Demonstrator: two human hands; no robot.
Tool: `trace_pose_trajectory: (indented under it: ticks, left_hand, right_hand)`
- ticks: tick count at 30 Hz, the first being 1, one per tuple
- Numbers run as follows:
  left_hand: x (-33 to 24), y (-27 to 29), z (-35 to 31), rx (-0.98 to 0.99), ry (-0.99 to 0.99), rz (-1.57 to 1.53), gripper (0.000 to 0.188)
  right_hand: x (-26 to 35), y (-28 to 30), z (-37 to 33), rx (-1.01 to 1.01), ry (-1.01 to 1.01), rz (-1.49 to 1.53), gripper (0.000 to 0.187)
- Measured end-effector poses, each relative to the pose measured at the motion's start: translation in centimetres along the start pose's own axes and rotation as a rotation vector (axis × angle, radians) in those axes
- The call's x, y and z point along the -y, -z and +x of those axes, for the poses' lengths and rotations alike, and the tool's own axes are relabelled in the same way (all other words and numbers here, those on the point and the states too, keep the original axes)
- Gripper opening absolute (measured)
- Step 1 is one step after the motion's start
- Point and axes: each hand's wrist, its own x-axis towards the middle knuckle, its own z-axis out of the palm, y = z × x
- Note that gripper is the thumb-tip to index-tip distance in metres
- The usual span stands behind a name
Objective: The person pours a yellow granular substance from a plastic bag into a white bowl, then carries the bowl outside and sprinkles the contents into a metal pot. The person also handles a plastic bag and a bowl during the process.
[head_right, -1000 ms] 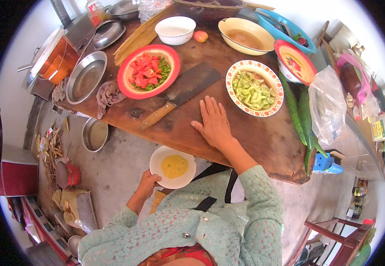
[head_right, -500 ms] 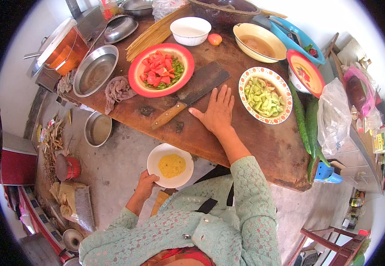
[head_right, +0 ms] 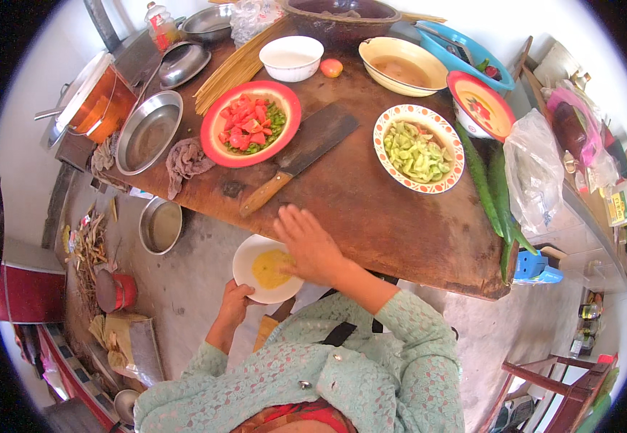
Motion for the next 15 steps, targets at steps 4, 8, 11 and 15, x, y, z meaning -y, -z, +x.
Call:
trace_pose_trajectory:
  ticks: [4,8,11,15]
  left_hand:
    - [-0.3,0.2,-0.1,0.015,-0.014,0.002,0.042]
    - [-0.2,-0.4,-0.2,0.031,0.010,0.009,0.043]
    - [0.0,-0.9,-0.2,0.047,0.018,0.036,0.043]
    - [-0.1,-2.6,-0.8,0.111,0.050,0.063,0.044]
  right_hand:
    - [-1.3,1.7,-2.4,0.062,0.046,0.407,0.070]
    - [-6.2,0.9,-2.3,-0.328,-0.383,-0.088,0.061]
    - [-4.9,0.1,-2.3,-0.397,-0.280,0.023,0.054]
    - [0.2,-0.5,-3.9,-0.189,0.164,0.428,0.044]
